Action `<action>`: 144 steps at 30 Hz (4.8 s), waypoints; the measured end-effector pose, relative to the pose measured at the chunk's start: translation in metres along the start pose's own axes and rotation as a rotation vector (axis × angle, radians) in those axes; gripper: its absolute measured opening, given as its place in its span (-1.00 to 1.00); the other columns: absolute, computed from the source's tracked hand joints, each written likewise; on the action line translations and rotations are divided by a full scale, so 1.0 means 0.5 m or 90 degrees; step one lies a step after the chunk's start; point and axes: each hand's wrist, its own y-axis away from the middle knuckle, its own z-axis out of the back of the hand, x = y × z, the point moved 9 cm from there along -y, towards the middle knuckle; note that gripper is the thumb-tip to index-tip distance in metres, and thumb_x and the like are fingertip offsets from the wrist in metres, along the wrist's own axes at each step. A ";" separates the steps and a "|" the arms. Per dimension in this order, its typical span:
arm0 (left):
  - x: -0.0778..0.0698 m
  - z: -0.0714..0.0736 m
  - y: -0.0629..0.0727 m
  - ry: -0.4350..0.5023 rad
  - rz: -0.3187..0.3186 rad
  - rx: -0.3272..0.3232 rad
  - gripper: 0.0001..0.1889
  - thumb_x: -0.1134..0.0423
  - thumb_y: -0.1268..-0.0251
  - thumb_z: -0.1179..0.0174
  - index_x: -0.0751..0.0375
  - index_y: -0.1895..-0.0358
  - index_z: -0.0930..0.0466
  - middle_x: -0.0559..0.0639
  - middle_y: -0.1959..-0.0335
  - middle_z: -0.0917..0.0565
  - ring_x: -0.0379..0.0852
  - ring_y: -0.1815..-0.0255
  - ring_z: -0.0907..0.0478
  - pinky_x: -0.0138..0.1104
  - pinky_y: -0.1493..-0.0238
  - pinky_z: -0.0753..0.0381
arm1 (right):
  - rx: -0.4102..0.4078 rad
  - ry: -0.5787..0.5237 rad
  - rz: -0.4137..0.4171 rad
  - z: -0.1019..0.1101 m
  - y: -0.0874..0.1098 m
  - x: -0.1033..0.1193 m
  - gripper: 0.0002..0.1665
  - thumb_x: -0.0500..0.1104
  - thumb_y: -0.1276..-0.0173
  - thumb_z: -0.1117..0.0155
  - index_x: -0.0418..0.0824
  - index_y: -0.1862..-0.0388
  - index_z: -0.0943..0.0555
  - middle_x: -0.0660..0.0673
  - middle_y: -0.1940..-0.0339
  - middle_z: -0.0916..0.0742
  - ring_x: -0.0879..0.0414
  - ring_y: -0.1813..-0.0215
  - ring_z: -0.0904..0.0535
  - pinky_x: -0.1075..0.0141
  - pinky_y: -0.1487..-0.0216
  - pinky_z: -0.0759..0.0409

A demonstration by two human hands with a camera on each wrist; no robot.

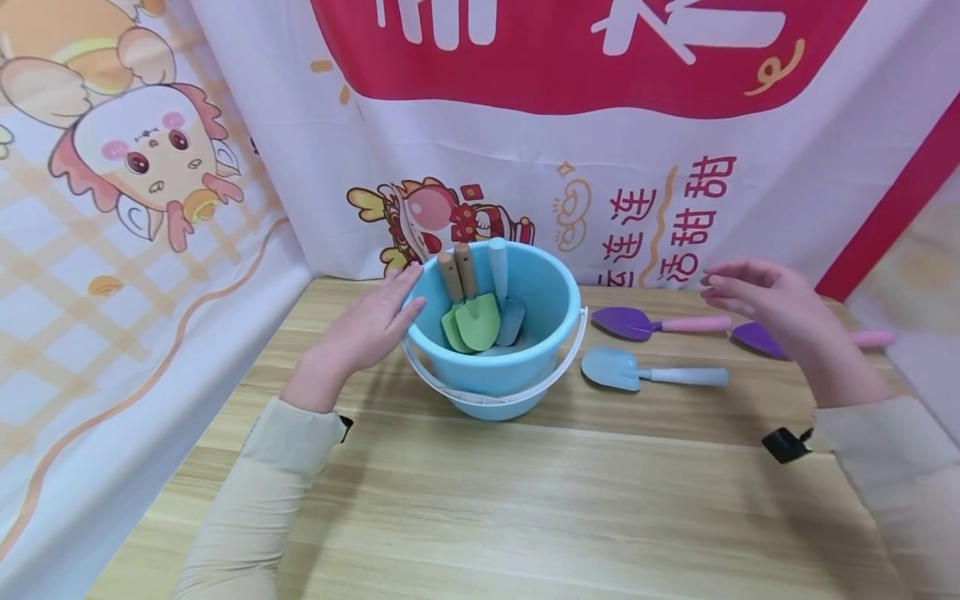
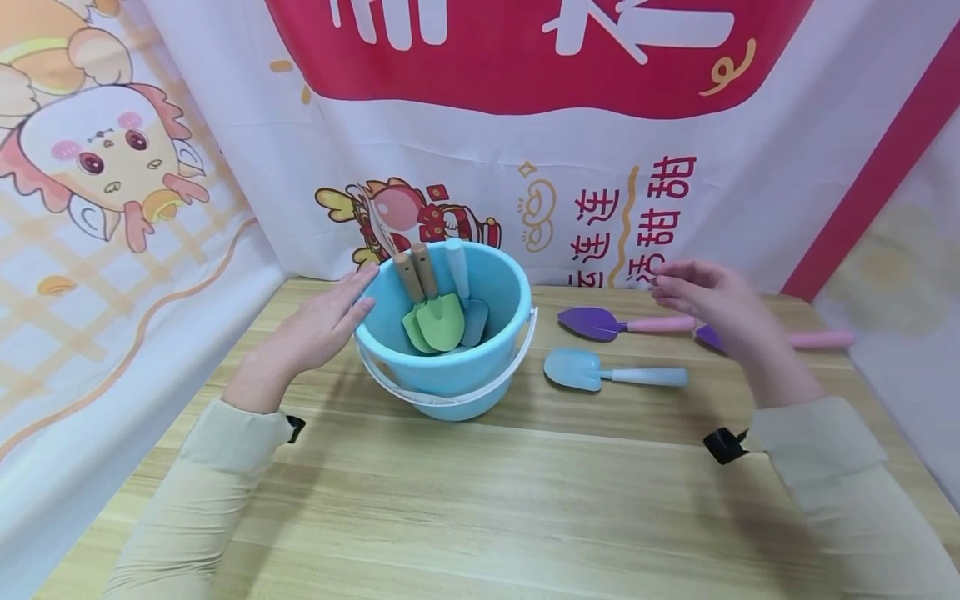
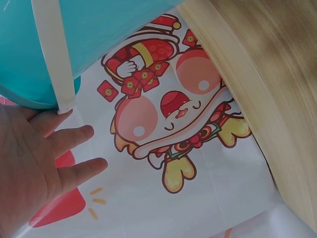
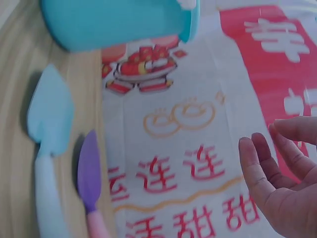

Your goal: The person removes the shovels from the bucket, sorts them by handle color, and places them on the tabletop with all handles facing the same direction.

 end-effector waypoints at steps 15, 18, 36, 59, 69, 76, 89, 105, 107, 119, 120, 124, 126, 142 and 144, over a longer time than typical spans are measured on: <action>-0.002 -0.001 0.000 -0.004 0.006 0.002 -0.27 -0.21 -0.66 0.30 0.06 -0.70 0.11 0.04 -0.68 0.00 0.16 -0.67 0.15 0.18 -0.55 -0.02 | 0.043 -0.014 0.076 -0.136 -0.023 0.133 -0.59 0.01 -0.52 -0.31 -0.14 -0.23 -0.60 -0.01 -0.08 -0.73 0.17 -0.06 -0.70 0.41 -0.04 -0.66; -0.002 -0.001 0.000 -0.004 0.007 0.003 -0.28 -0.21 -0.67 0.30 0.05 -0.70 0.11 0.04 -0.68 0.00 0.16 -0.67 0.15 0.19 -0.55 -0.02 | 0.047 -0.009 0.087 -0.162 -0.031 0.152 -0.55 0.02 -0.50 -0.33 -0.17 -0.24 -0.60 -0.10 -0.13 -0.70 0.14 -0.09 -0.68 0.39 -0.04 -0.67; -0.003 -0.001 0.003 0.005 0.001 -0.001 -0.24 -0.26 -0.64 0.35 0.07 -0.69 0.10 0.05 -0.68 -0.01 0.15 -0.67 0.16 0.18 -0.56 -0.01 | 0.110 0.037 0.184 -0.332 -0.103 0.216 -0.59 -0.29 -0.47 -0.31 -0.39 -0.25 -0.59 -0.33 -0.18 -0.69 -0.10 -0.19 -0.64 0.07 -0.26 -0.59; -0.004 0.002 0.008 0.002 0.004 -0.003 -0.24 -0.29 -0.64 0.39 0.06 -0.70 0.11 0.04 -0.68 0.00 0.15 -0.67 0.15 0.21 -0.54 -0.01 | 0.142 0.142 0.182 -0.409 -0.177 0.243 -0.36 -0.30 -0.41 -0.38 -0.19 -0.45 -0.49 -0.21 -0.44 -0.54 -0.17 -0.44 -0.45 -0.16 -0.42 -0.40; -0.010 0.003 0.006 0.008 0.000 -0.008 -0.26 -0.24 -0.66 0.34 0.07 -0.69 0.09 0.03 -0.68 0.00 0.15 -0.67 0.15 0.19 -0.55 0.00 | 0.141 0.220 0.181 -0.425 -0.182 0.251 -0.34 -0.28 -0.42 -0.39 -0.17 -0.47 -0.47 -0.22 -0.48 -0.50 -0.20 -0.46 -0.43 -0.14 -0.39 -0.44; -0.009 0.001 0.006 0.011 -0.003 -0.009 -0.25 -0.25 -0.65 0.37 0.09 -0.69 0.09 0.04 -0.68 0.00 0.15 -0.67 0.15 0.17 -0.56 0.00 | 0.109 0.224 0.192 -0.421 -0.182 0.254 -0.52 -0.33 -0.43 -0.36 -0.23 -0.31 -0.60 -0.25 -0.35 -0.56 -0.19 -0.32 -0.55 -0.07 -0.30 -0.55; -0.004 0.002 0.006 0.015 0.000 -0.005 -0.24 -0.28 -0.64 0.37 0.06 -0.70 0.11 0.02 -0.68 0.01 0.13 -0.67 0.16 0.14 -0.57 0.01 | 0.080 0.237 0.199 -0.421 -0.189 0.257 -0.70 -0.36 -0.42 -0.36 -0.25 -0.12 -0.68 -0.24 -0.25 -0.66 -0.17 -0.21 -0.62 -0.02 -0.22 -0.62; -0.003 -0.001 0.008 0.021 0.000 -0.006 -0.24 -0.28 -0.64 0.36 0.07 -0.69 0.10 0.03 -0.68 0.00 0.13 -0.67 0.15 0.15 -0.57 0.00 | 0.025 0.227 0.209 -0.380 -0.167 0.254 -0.67 -0.30 -0.42 -0.39 -0.23 -0.15 -0.69 -0.20 -0.19 -0.72 -0.13 -0.18 -0.65 0.00 -0.15 -0.67; -0.003 -0.001 0.008 0.021 -0.001 -0.007 -0.24 -0.27 -0.64 0.37 0.07 -0.69 0.09 0.03 -0.68 0.00 0.14 -0.67 0.15 0.14 -0.57 0.00 | 0.019 0.231 0.211 -0.373 -0.162 0.255 -0.67 -0.28 -0.43 -0.39 -0.21 -0.15 -0.70 -0.20 -0.17 -0.72 -0.13 -0.19 -0.65 -0.02 -0.16 -0.66; -0.007 0.000 0.010 0.011 -0.007 -0.009 -0.25 -0.24 -0.66 0.37 0.12 -0.69 0.09 0.09 -0.68 -0.01 0.17 -0.67 0.15 0.16 -0.56 0.02 | -0.047 0.189 0.242 -0.316 -0.133 0.270 -0.68 -0.29 -0.41 -0.41 -0.24 -0.12 -0.72 -0.24 -0.12 -0.75 -0.15 -0.15 -0.69 -0.03 -0.14 -0.67; -0.007 0.001 0.010 0.011 -0.005 -0.009 -0.25 -0.25 -0.66 0.38 0.12 -0.69 0.09 0.09 -0.68 -0.01 0.17 -0.67 0.15 0.16 -0.56 0.01 | -0.053 0.181 0.247 -0.311 -0.131 0.271 -0.68 -0.30 -0.40 -0.42 -0.26 -0.12 -0.72 -0.25 -0.12 -0.74 -0.16 -0.14 -0.69 -0.04 -0.15 -0.67; -0.009 0.002 0.012 0.013 -0.004 -0.009 -0.25 -0.24 -0.66 0.38 0.11 -0.69 0.09 0.07 -0.68 0.00 0.17 -0.67 0.15 0.17 -0.56 0.02 | -0.078 0.146 0.267 -0.290 -0.122 0.275 -0.66 -0.32 -0.37 -0.44 -0.29 -0.12 -0.72 -0.26 -0.12 -0.75 -0.17 -0.14 -0.70 -0.01 -0.18 -0.65; -0.010 0.003 0.012 0.013 -0.004 -0.009 -0.25 -0.25 -0.66 0.38 0.11 -0.69 0.09 0.06 -0.68 0.01 0.16 -0.67 0.15 0.17 -0.56 0.02 | -0.088 0.128 0.271 -0.280 -0.118 0.274 -0.65 -0.31 -0.37 -0.45 -0.29 -0.12 -0.72 -0.26 -0.12 -0.74 -0.16 -0.15 -0.70 0.01 -0.19 -0.64; -0.006 0.002 0.009 0.012 0.004 -0.005 -0.26 -0.25 -0.65 0.36 0.07 -0.69 0.09 0.04 -0.68 0.00 0.14 -0.67 0.15 0.17 -0.56 0.00 | -0.102 -0.108 0.249 -0.226 -0.083 0.259 -0.57 -0.21 -0.38 -0.46 -0.27 -0.19 -0.68 -0.17 -0.14 -0.71 0.08 -0.13 -0.72 0.29 -0.11 -0.67; -0.006 0.002 0.009 0.012 0.005 -0.006 -0.26 -0.26 -0.65 0.37 0.06 -0.69 0.10 0.03 -0.68 0.01 0.13 -0.68 0.16 0.18 -0.56 0.01 | -0.108 -0.119 0.246 -0.219 -0.076 0.261 -0.57 -0.18 -0.36 -0.48 -0.23 -0.19 -0.69 -0.16 -0.13 -0.70 0.09 -0.12 -0.72 0.30 -0.10 -0.67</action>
